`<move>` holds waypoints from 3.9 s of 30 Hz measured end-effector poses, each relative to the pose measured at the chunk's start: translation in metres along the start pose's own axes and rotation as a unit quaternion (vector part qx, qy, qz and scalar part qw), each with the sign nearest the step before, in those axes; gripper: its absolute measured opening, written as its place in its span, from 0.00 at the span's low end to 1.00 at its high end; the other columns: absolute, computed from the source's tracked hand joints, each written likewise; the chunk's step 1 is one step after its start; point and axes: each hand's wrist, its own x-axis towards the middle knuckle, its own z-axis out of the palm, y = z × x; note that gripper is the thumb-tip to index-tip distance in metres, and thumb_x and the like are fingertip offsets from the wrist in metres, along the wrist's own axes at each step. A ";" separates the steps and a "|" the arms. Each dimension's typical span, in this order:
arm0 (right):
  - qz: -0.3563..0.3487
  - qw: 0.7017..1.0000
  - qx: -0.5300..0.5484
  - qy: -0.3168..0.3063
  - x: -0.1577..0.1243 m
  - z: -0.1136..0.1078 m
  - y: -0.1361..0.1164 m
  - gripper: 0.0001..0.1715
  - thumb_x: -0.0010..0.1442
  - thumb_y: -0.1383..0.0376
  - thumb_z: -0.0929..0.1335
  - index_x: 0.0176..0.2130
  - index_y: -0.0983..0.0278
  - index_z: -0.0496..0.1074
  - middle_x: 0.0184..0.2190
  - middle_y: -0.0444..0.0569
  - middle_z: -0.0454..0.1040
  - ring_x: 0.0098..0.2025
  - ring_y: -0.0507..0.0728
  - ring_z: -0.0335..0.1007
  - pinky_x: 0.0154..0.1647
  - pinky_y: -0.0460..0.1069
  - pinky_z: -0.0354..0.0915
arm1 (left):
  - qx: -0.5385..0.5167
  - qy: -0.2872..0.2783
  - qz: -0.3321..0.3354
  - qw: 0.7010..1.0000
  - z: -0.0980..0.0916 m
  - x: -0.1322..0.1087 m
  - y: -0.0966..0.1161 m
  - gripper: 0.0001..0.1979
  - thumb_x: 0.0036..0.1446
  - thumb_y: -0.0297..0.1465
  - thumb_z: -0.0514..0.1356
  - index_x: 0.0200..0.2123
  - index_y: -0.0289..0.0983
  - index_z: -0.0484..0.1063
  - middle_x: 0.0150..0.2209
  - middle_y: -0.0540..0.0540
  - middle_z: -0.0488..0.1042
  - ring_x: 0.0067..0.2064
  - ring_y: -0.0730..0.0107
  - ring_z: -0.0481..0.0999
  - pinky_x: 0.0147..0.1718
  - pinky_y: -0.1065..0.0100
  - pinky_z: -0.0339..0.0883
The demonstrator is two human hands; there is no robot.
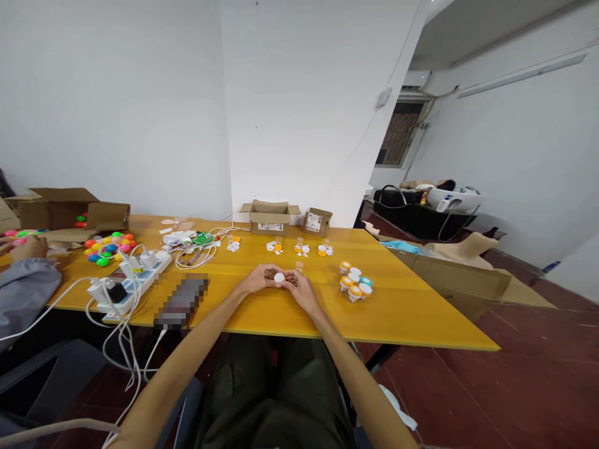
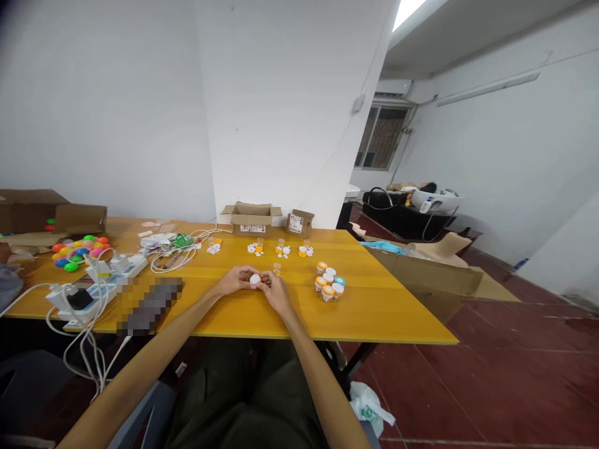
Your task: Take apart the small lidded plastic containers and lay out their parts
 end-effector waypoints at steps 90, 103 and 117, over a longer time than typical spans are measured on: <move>-0.028 0.994 -0.102 -0.029 -0.005 0.000 -0.006 0.09 0.53 0.60 0.70 0.37 0.59 0.74 0.29 0.43 0.76 0.31 0.55 0.71 0.36 0.50 0.70 | 0.269 0.027 0.129 0.954 -0.005 -0.002 -0.003 0.10 0.56 0.26 0.59 0.38 0.40 0.79 0.38 0.46 0.79 0.43 0.63 0.76 0.50 0.63 0.67; -0.028 0.995 -0.090 -0.037 -0.005 -0.001 -0.008 0.09 0.54 0.60 0.70 0.37 0.59 0.73 0.29 0.43 0.76 0.30 0.55 0.71 0.36 0.50 0.69 | 0.296 0.004 0.138 0.945 -0.003 -0.009 -0.003 0.07 0.53 0.27 0.60 0.35 0.40 0.76 0.33 0.49 0.77 0.33 0.67 0.72 0.37 0.69 0.64; -0.048 0.995 -0.081 -0.033 -0.004 -0.002 -0.006 0.11 0.55 0.64 0.67 0.40 0.59 0.75 0.36 0.47 0.80 0.35 0.56 0.76 0.41 0.51 0.72 | 0.425 -0.011 0.176 0.888 0.003 -0.016 0.013 0.14 0.59 0.24 0.54 0.45 0.41 0.76 0.38 0.47 0.79 0.40 0.66 0.76 0.41 0.69 0.65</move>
